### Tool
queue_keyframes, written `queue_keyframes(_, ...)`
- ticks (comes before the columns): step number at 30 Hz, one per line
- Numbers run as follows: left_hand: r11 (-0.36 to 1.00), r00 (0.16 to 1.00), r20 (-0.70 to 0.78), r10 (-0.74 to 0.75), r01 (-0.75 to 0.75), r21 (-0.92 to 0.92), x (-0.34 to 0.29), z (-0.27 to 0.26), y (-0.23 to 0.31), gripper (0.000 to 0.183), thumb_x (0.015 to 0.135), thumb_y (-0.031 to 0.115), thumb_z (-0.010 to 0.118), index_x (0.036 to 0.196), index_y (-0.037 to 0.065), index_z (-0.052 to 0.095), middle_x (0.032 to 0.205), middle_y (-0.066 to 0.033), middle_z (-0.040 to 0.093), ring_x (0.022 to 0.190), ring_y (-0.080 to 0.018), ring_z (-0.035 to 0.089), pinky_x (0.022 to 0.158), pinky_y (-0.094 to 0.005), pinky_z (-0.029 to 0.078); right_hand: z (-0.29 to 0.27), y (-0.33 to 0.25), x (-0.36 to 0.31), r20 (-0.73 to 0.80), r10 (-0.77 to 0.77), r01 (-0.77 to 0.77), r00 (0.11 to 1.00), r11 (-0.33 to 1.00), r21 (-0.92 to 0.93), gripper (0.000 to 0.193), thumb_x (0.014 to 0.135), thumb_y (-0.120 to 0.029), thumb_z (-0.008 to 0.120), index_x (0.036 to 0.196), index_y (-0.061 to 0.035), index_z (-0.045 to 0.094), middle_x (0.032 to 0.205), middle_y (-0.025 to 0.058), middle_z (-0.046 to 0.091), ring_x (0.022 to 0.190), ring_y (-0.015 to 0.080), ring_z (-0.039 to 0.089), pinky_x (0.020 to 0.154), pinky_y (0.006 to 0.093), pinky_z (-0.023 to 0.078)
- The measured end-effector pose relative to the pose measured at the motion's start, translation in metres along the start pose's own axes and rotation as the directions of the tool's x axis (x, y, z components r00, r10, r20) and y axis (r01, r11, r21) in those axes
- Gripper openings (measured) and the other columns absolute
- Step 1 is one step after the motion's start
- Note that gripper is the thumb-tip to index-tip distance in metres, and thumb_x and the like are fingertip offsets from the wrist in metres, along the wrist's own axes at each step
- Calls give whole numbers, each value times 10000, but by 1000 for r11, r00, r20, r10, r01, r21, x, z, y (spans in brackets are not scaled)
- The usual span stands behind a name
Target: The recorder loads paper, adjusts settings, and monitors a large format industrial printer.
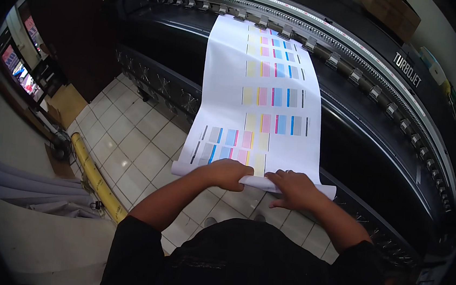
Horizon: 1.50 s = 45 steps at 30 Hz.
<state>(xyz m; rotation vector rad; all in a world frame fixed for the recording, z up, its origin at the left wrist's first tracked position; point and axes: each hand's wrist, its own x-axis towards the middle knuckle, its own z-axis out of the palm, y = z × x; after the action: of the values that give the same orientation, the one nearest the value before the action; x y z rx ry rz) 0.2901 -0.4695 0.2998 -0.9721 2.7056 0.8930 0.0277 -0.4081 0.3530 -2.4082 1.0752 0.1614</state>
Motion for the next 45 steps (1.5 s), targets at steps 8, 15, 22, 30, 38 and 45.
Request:
queue_keyframes(8,940,977,-181,-112,164,301,21,41,15,460,794,336,753,1130,67,588,876,-145,672,889,-281,691,748,-453,500,25,77,17,210,-7,-74,978,925,373,512,743,-237,791,1185,-98,573,1039,159,661,999,316,661,874,465,509)
queue_keyframes(15,940,965,-246,-94,167,296,11,93,6,256,823,273,693,1029,140,622,923,-107,700,867,-262,704,728,-436,479,98,84,2,197,139,-184,970,956,229,283,843,-118,603,1123,-81,617,1018,174,683,999,371,660,850,452,503)
queue_keyframes(22,907,940,340,-35,173,-385,6,184,-88,461,813,385,716,1172,110,628,1066,-170,702,1024,-338,670,877,-441,520,167,94,3,183,216,-211,959,976,-44,402,824,-168,626,1212,-63,620,1138,210,667,989,423,645,882,445,492)
queue_keyframes(30,976,906,419,-51,134,-169,-9,128,-96,568,798,549,728,1146,103,668,1048,-185,702,1000,-355,671,868,-411,518,141,101,-26,404,2,-182,915,895,407,469,838,-229,697,1256,-55,577,1141,174,665,1097,310,618,952,400,470)
queue_keyframes(38,928,884,402,-237,329,-177,-73,4,-110,682,822,615,702,1169,29,676,1039,-185,711,973,-296,670,865,-360,508,85,70,-77,157,265,-280,951,533,798,300,870,-168,742,1124,-67,617,987,47,655,925,169,618,860,328,498)
queue_keyframes(45,341,976,4,-219,80,-937,-161,22,-145,358,889,247,734,1167,31,664,1069,-84,695,1001,-136,625,855,-301,504,130,35,-98,298,590,-46,750,-403,914,117,922,-80,660,1029,-42,636,953,52,654,851,124,629,775,293,533)
